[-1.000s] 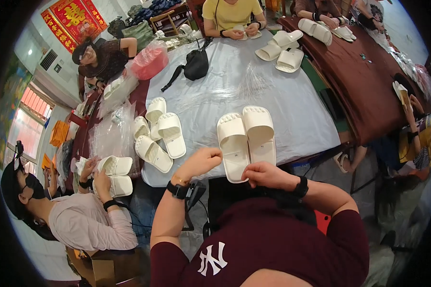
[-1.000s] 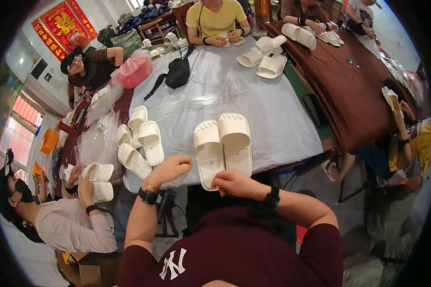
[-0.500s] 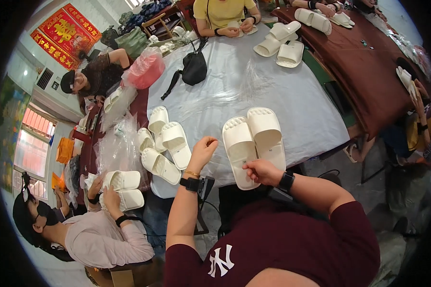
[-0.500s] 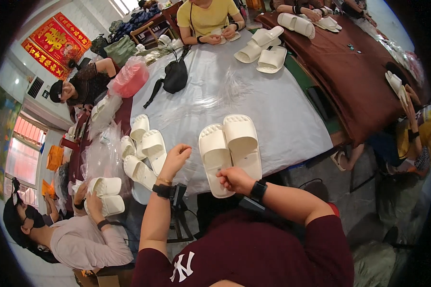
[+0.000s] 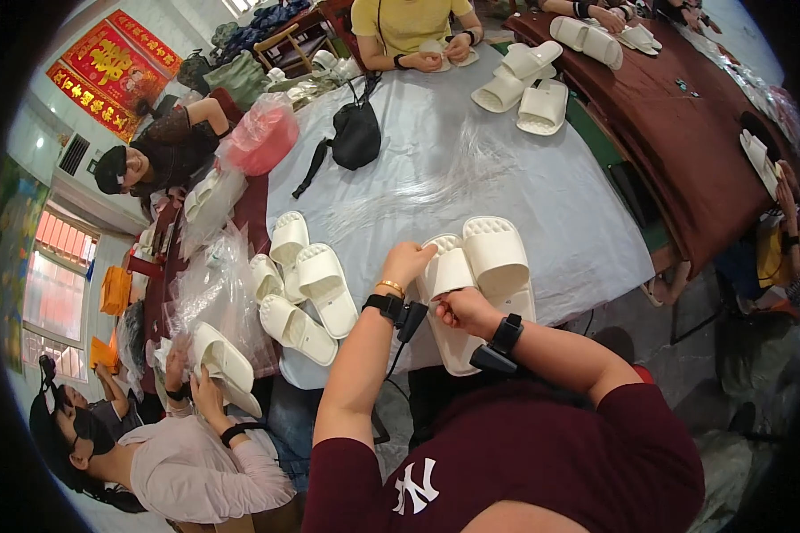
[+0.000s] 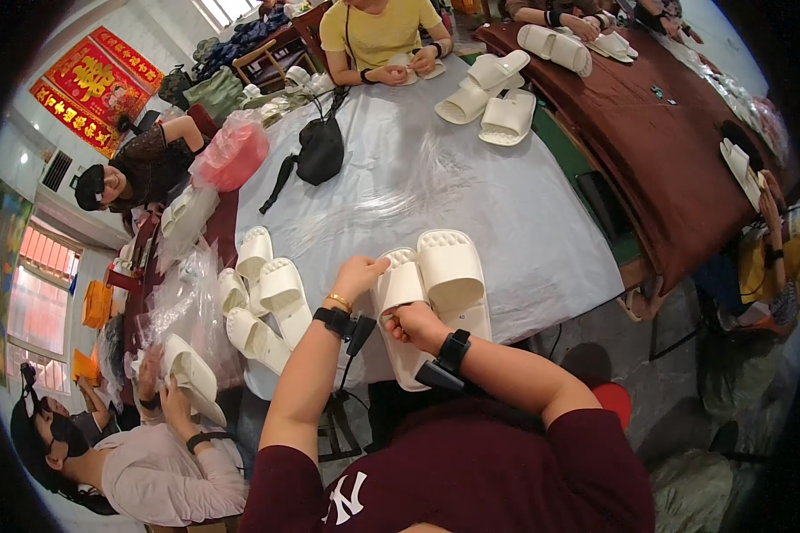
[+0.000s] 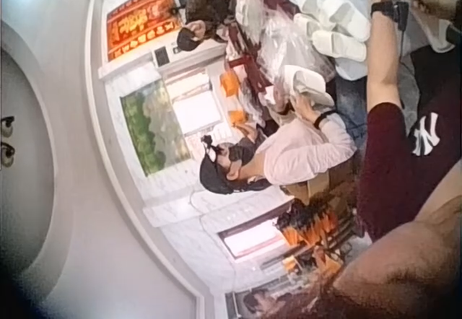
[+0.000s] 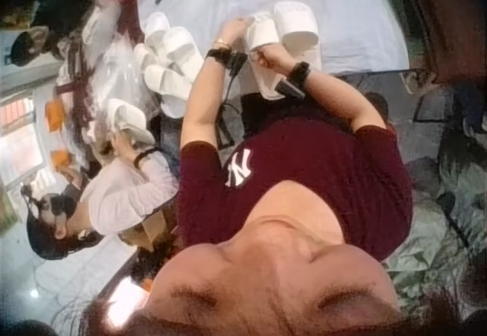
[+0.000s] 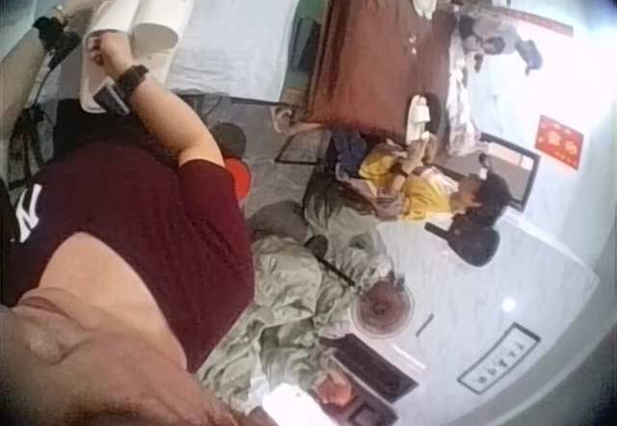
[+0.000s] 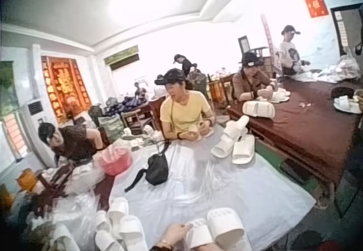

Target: Assembling and inspecting white plastic sandals at a factory assembly table.

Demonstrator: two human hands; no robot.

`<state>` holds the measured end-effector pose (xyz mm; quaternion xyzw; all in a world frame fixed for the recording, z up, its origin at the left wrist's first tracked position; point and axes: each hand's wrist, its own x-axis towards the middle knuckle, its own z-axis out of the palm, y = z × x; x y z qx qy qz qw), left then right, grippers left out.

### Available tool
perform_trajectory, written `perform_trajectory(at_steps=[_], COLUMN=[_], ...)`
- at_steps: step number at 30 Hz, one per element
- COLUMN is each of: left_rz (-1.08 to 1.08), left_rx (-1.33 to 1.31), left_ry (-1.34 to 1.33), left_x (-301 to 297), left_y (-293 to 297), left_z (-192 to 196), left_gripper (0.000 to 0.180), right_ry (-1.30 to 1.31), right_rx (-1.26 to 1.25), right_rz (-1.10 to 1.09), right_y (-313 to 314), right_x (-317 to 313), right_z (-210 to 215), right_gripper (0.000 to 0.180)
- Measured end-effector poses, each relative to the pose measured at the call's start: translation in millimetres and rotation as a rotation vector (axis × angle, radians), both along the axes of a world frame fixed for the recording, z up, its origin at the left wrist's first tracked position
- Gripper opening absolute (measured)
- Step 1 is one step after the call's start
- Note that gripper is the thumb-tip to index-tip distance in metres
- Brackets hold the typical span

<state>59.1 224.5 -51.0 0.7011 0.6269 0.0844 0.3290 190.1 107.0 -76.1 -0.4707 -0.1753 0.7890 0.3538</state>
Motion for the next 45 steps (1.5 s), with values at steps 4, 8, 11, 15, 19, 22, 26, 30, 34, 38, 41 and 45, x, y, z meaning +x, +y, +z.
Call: perform_trajectory(at_steps=[4, 8, 11, 15, 19, 22, 26, 30, 34, 38, 41, 45], left_rz=[0.008, 0.072, 0.165, 0.152, 0.048, -0.021, -0.083, -0.162, -0.175, -0.178, -0.184, -0.186], left_rx=[0.025, 0.027, 0.095, 0.17, 0.229, 0.247, 0.241, 0.237, 0.176, 0.156, 0.139, 0.131], left_ry=[-0.078, -0.185, -0.329, -0.501, -0.512, -0.496, -0.429, -0.449, -0.447, -0.423, -0.422, -0.414], left_x=[0.3, 3.0, -2.6, 8.4, 18.6, 40.5, 55.6, 70.5, 78.3, 79.8, 78.2, 76.4], left_y=[7.4, 10.9, 15.4, 15.5, 17.0, 9.6, 9.6, 8.0, 5.7, 7.4, 8.6, 10.5], left_z=[-19.9, -24.1, -21.4, -5.6, -0.5, 10.5, 9.2, 7.9, 11.2, 9.6, 6.8, 3.8], left_gripper=[0.036, 0.033, 0.031, 0.022, 0.028, 0.027, 0.025, 0.025, 0.025, 0.026, 0.026, 0.027], right_ry=[0.002, 0.038, 0.055, -0.167, -1.013, -1.502, -1.604, -1.408, -1.378, -1.396, -1.433, -1.415], right_rx=[0.032, -0.003, -0.056, 0.098, 0.798, 1.065, 1.086, 1.256, 1.273, 1.319, 1.31, 1.313], right_rz=[0.029, 0.001, -0.009, 0.102, 0.207, 0.136, 0.188, 0.111, 0.127, 0.102, 0.124, 0.063], right_y=[-0.8, -10.0, -32.3, -65.0, -85.3, -91.5, -88.7, -88.6, -83.6, -71.7, -67.1, -61.6], right_x=[0.5, 12.3, 40.4, 93.1, 127.0, 133.2, 123.6, 103.0, 89.9, 83.4, 79.6, 75.2], right_z=[7.0, 8.4, 15.1, 39.0, 37.6, 62.5, 60.0, 52.5, 36.7, 17.0, 20.5, 24.0], right_gripper=[0.014, 0.015, 0.017, 0.02, 0.016, 0.011, 0.012, 0.013, 0.012, 0.011, 0.01, 0.007])
